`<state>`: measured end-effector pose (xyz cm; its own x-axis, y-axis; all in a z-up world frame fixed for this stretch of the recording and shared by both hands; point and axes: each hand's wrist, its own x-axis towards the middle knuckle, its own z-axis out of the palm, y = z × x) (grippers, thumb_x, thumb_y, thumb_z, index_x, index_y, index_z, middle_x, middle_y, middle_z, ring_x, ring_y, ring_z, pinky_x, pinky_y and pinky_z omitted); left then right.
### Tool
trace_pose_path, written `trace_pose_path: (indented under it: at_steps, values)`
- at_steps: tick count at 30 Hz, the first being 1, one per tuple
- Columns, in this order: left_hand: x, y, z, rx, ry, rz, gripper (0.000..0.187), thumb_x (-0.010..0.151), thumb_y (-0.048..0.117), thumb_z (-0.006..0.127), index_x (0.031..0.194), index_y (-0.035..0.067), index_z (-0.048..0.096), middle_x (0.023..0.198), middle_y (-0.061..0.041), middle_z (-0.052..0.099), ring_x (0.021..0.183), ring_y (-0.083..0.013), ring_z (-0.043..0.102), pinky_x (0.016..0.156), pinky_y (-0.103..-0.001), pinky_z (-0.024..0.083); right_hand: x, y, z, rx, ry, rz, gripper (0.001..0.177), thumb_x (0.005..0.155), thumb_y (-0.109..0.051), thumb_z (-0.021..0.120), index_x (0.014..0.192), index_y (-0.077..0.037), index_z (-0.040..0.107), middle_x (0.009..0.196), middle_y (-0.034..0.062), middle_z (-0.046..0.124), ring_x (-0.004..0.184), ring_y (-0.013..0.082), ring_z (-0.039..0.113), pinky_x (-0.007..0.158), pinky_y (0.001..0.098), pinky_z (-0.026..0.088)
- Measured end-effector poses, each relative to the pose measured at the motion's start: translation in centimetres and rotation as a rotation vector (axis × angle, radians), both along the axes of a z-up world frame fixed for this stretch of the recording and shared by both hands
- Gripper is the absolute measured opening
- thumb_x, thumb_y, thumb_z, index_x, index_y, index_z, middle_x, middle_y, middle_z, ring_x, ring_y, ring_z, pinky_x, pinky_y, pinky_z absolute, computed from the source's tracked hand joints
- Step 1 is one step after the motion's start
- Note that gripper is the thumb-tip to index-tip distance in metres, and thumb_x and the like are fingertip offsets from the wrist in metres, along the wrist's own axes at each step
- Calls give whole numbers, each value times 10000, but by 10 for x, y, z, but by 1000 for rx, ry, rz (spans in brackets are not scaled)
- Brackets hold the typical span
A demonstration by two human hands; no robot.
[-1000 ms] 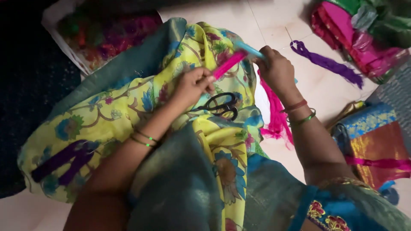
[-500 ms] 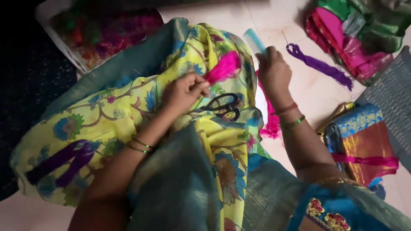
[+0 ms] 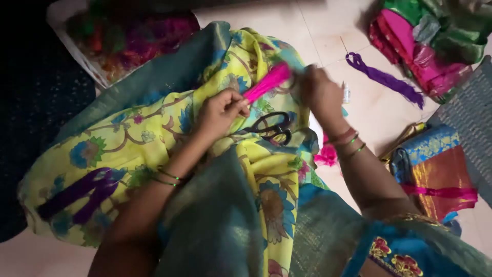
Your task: The recorder is attaching decorative tassels and beads to the edge of a pink saree.
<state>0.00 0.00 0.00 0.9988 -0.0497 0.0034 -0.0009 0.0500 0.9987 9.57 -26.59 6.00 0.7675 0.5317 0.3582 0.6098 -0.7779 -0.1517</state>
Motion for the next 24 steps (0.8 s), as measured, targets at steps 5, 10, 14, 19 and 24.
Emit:
trace_pose_path:
  at_steps: [5, 10, 14, 19, 24]
  values:
    - [-6, 34, 48, 5, 47, 169, 84, 993, 113, 696, 990, 31, 712, 844, -57, 742, 709, -77, 691, 671, -248, 576, 27, -25, -19, 364, 427, -213, 300, 1045, -160, 636, 1309, -29, 582, 1003, 176, 727, 884, 329, 717, 771, 425, 554]
    - [-17, 77, 153, 474, -420, 428, 88, 922, 119, 797, 965, 44, 776, 963, -82, 690, 866, -169, 665, 801, -359, 522, -28, 71, 118, 291, 603, 324, 380, 955, -151, 761, 1304, -32, 669, 1017, 158, 741, 908, 203, 727, 819, 351, 558]
    - [-35, 70, 192, 681, -716, 313, 106, 844, 111, 796, 939, 72, 771, 1138, -91, 707, 1182, -313, 593, 1045, -441, 467, -49, 114, 157, 636, 697, 490, 224, 966, -63, 745, 1186, -21, 749, 1005, 92, 711, 934, 156, 710, 836, 289, 566]
    - [-41, 74, 216, 608, -674, 287, 255, 878, 156, 762, 1077, 13, 692, 1166, -115, 686, 1209, -334, 597, 1029, -457, 478, -39, 142, 164, 703, 638, 684, 146, 969, -26, 759, 1113, -8, 769, 1029, 103, 702, 946, 172, 687, 845, 291, 565]
    - [-29, 72, 181, 521, -367, 109, 135, 1037, 201, 666, 1043, 73, 707, 978, -101, 720, 972, -316, 670, 887, -462, 525, -28, 142, 192, 968, 775, 673, 77, 1060, -38, 660, 1073, 35, 683, 1130, 131, 719, 889, 185, 710, 711, 292, 601]
